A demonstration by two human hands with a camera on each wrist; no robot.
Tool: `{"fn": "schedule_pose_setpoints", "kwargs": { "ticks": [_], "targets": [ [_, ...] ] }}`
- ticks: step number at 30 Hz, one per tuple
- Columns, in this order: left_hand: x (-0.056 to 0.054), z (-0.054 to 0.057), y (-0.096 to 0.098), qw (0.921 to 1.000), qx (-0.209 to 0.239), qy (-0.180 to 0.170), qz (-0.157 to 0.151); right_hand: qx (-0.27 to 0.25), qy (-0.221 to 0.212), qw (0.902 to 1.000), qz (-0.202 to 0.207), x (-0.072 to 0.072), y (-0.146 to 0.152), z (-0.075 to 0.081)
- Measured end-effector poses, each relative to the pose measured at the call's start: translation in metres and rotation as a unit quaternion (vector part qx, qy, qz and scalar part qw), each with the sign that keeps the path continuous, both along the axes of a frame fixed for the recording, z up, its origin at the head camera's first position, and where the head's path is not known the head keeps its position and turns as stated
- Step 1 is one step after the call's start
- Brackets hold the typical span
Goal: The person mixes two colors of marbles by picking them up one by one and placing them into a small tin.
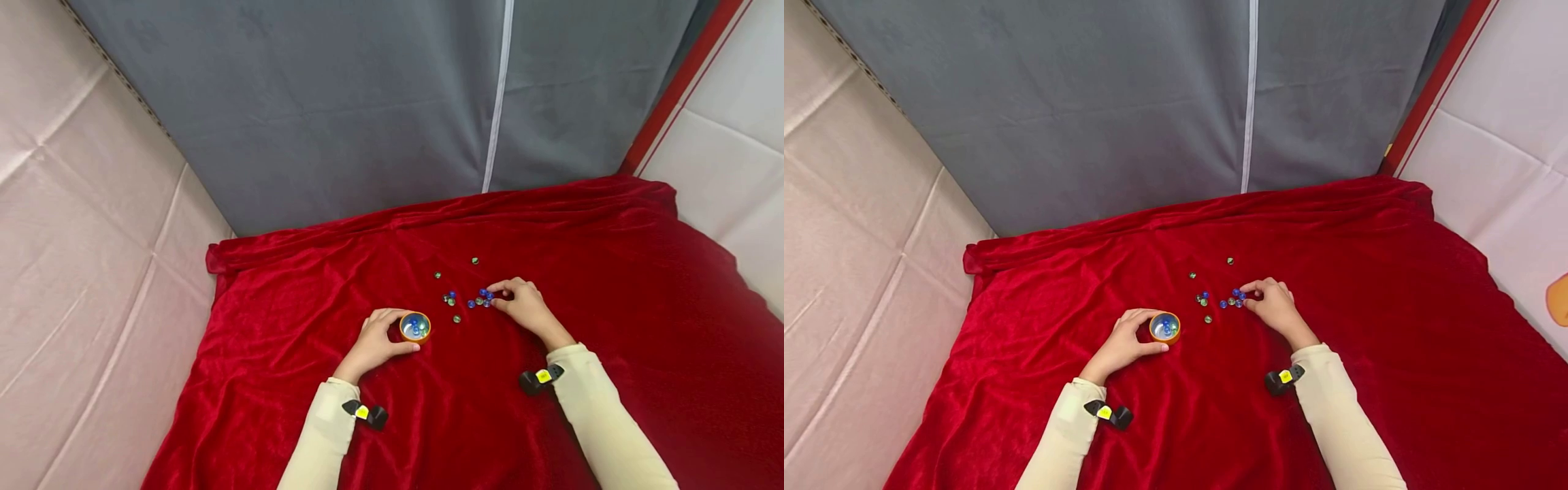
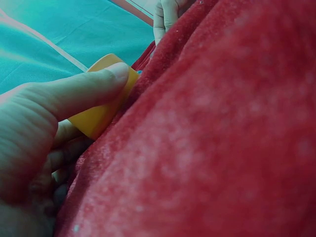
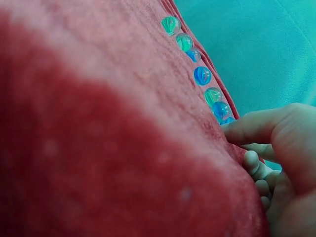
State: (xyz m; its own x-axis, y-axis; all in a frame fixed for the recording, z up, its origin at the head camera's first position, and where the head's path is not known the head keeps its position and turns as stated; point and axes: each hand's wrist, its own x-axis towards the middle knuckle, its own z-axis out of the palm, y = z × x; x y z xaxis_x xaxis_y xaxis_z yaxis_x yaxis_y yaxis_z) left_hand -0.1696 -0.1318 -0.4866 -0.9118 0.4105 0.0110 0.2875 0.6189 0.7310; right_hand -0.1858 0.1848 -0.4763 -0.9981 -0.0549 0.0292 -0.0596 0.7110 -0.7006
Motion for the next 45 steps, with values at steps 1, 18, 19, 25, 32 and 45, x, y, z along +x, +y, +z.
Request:
{"fn": "schedule_pose_setpoints", "kwargs": {
  "ticks": [1, 18, 19, 25, 32, 45],
  "targets": [
    [0.0, 0.0, 0.0, 1.0, 0.001, 0.0, 0.0, 0.001, 0.0, 1.0, -0.002, 0.0, 0.0, 0.0],
    [0.001, -0.001, -0.001, 0.9999, 0.01, 0.004, -0.001, -0.022, 0.004, 0.9996, -0.019, 0.002, -0.005, 0.001],
    [0.0, -0.001, -0.001, 0.9999, 0.008, 0.006, 0.0, -0.026, 0.006, 0.9994, -0.02, 0.002, -0.005, 0.002],
    [0.0, -0.004, -0.001, 0.9999, 0.007, 0.011, -0.002, -0.043, 0.007, 0.9988, -0.024, 0.003, -0.009, 0.005],
    [0.002, -0.006, 0.0, 0.9999, 0.008, 0.01, -0.004, -0.048, 0.017, 0.9987, -0.009, 0.011, -0.024, 0.012],
    [0.003, -0.007, 0.0, 0.9999, -0.001, 0.011, -0.004, -0.073, 0.028, 0.9959, 0.046, 0.019, -0.066, 0.022]
  ]
}}
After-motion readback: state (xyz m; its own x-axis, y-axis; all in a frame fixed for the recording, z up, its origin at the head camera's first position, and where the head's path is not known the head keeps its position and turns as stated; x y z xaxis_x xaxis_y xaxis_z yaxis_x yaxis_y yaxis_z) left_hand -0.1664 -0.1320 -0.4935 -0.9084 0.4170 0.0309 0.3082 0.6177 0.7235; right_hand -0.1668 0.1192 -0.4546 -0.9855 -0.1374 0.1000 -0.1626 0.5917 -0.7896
